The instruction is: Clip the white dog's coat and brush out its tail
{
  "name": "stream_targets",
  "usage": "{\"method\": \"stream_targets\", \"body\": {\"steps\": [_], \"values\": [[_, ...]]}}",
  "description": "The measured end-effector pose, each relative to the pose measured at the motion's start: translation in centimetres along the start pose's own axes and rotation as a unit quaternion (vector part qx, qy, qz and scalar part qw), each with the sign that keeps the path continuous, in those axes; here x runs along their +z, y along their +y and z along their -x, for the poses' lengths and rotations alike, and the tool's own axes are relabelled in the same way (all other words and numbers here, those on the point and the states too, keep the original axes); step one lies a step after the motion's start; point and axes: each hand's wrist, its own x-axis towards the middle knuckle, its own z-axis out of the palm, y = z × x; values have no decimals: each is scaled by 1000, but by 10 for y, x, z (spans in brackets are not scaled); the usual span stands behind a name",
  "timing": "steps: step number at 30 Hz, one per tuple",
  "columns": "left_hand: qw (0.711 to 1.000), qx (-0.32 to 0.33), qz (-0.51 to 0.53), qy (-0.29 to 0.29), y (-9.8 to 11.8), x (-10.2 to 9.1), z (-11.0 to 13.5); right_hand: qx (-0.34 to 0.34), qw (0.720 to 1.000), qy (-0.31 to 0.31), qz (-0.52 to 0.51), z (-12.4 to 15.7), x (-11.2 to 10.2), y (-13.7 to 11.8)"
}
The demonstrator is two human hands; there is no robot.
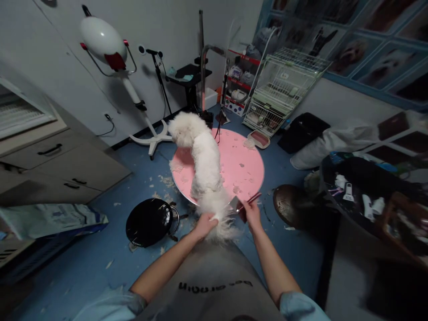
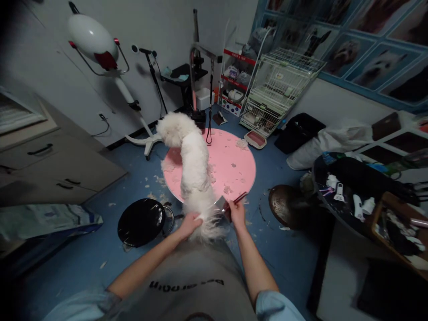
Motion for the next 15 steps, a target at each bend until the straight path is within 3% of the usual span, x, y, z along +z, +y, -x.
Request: {"method": "stream_targets", "body": {"steps": [2,7,11,15], "values": [[1000,-6,-16,-17,3,-1,3,-4,999,44,-11,-3,-8,2],[998,-2,22,-51,6,-1,7,0,1000,-14,-24,1,-6,2],[997,28,45,-51,9,8,5,-15,998,42,-38,1,-2,-2],[996,50,62,-48,13,15,4,-21,998,37,-43,3,-7,-9]]}}
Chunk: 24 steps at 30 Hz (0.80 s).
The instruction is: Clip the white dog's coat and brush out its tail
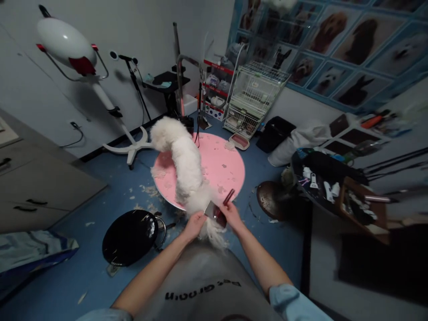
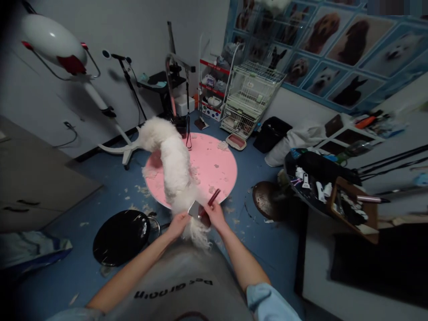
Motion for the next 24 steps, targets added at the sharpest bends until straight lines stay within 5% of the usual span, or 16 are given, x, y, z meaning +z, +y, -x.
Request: {"method": "stream_targets", "body": {"steps": [5,19,24], "values": [[999,5,22,23,-1,-2,2,-11,999,48,-9,-9,-11,-10],[999,-16,39,-22,3,-11,3,8,1000,9,11,-14,5,-2],[999,-1,19,-30,-4,-16,-2,4,998,57,12,-25,5,-8]]}}
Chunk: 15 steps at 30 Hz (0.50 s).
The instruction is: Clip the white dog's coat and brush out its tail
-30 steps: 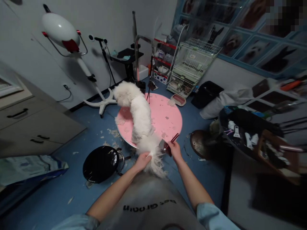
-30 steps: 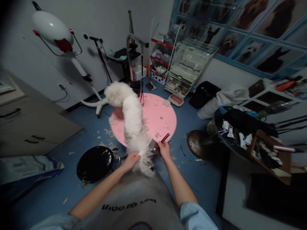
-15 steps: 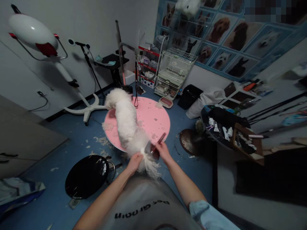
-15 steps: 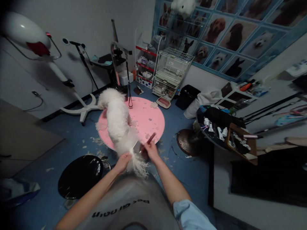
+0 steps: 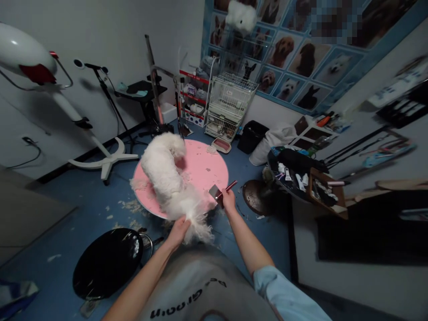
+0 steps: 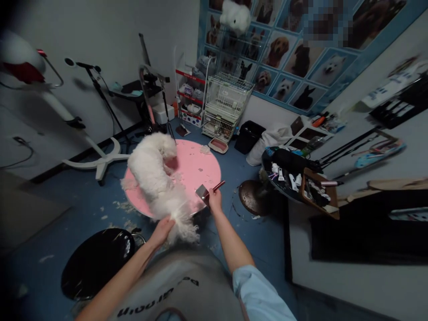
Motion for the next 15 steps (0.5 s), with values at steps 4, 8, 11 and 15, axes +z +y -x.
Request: {"method": "stream_targets", "body": {"steps": [4,8,11,15], "values": [[1000,13,0,8,-1,1,-1,-4,999,-39,4,1,12,-2],[1000,9,-3,25,0,0,-2,-6,1000,-21,12,-11,7,-9],[998,11,3,64,2,-4,-2,-18,999,-27,10,-10,6,-12],[995,19,13,99,9,-14,-1,-17,996,-88,18,2,20,-7]]}}
